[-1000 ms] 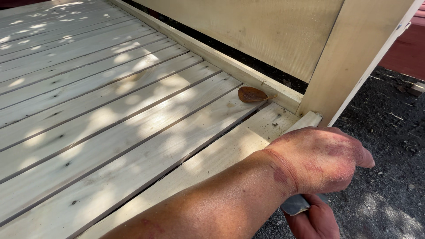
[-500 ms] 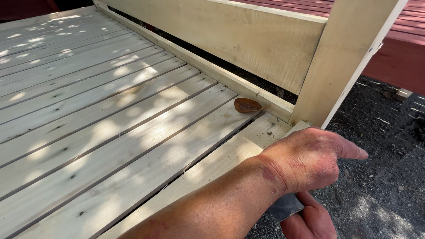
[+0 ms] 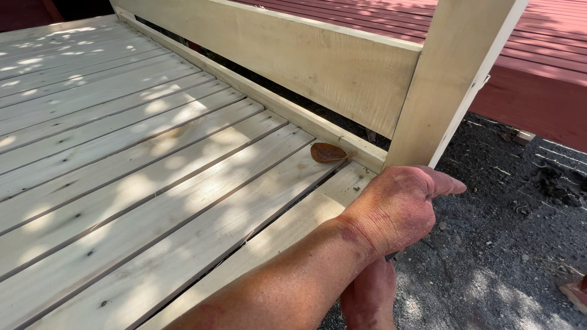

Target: The person sands the slatted seat and frame of an unfinished wooden bench with a sheet of sandpaper, rubbing along the slats and edges by hand. They reposition around the bench, sand the side rails and corners, and refold the sandpaper before continuing to sand the seat slats.

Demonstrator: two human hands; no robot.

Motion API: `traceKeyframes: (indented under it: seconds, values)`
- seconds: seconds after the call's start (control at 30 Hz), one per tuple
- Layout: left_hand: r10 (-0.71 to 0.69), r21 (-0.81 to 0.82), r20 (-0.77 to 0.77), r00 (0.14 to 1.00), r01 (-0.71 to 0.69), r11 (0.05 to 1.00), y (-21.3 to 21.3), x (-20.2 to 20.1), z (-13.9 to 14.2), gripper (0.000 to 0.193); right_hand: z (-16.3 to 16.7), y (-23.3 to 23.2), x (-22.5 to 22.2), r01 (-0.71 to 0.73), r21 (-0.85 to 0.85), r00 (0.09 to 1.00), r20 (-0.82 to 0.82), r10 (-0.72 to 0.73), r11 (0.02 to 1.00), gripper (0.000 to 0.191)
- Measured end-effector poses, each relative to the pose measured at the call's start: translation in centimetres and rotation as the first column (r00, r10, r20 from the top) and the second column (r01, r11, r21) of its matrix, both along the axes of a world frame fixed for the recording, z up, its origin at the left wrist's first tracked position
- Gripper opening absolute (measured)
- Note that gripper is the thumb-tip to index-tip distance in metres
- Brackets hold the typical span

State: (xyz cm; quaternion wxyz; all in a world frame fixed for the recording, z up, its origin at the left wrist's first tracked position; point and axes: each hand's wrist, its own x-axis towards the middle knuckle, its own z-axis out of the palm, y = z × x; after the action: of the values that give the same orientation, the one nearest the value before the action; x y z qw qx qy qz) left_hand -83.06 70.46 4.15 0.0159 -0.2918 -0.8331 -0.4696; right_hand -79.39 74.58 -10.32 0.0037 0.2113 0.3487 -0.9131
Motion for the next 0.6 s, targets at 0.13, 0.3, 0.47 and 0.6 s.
traceKeyframes:
  seconds: [0.13, 0.3, 0.47, 0.6]
  values:
    - [-0.007, 0.082, -0.032, 0.999, 0.010, 0.997, 0.2, 0.1, -0.3, 0.063, -0.1, -1.7, 1.9, 0.118, 0.128, 0.978, -0.186, -0.093, 0.985, 0.044]
    - [0.076, 0.260, -0.006, 0.997, -0.072, 0.963, 0.2, -0.3, -0.6, 0.055, -4.2, -3.7, 2.0, 0.422, 0.298, 0.785, -0.593, -0.181, 0.856, 0.041]
    - [0.195, 0.515, -0.039, 0.980, -0.147, 0.844, 0.1, -0.5, -0.7, 0.049, -7.1, -2.3, 1.3, 0.407, 0.520, 0.833, -0.548, -0.073, 0.750, 0.048]
    - [0.432, 0.522, -0.101, 0.896, -0.322, 0.790, -0.3, -0.8, -0.9, 0.042, -7.1, -2.7, 2.1, 0.383, 0.418, 0.851, -0.507, -0.138, 0.824, 0.051]
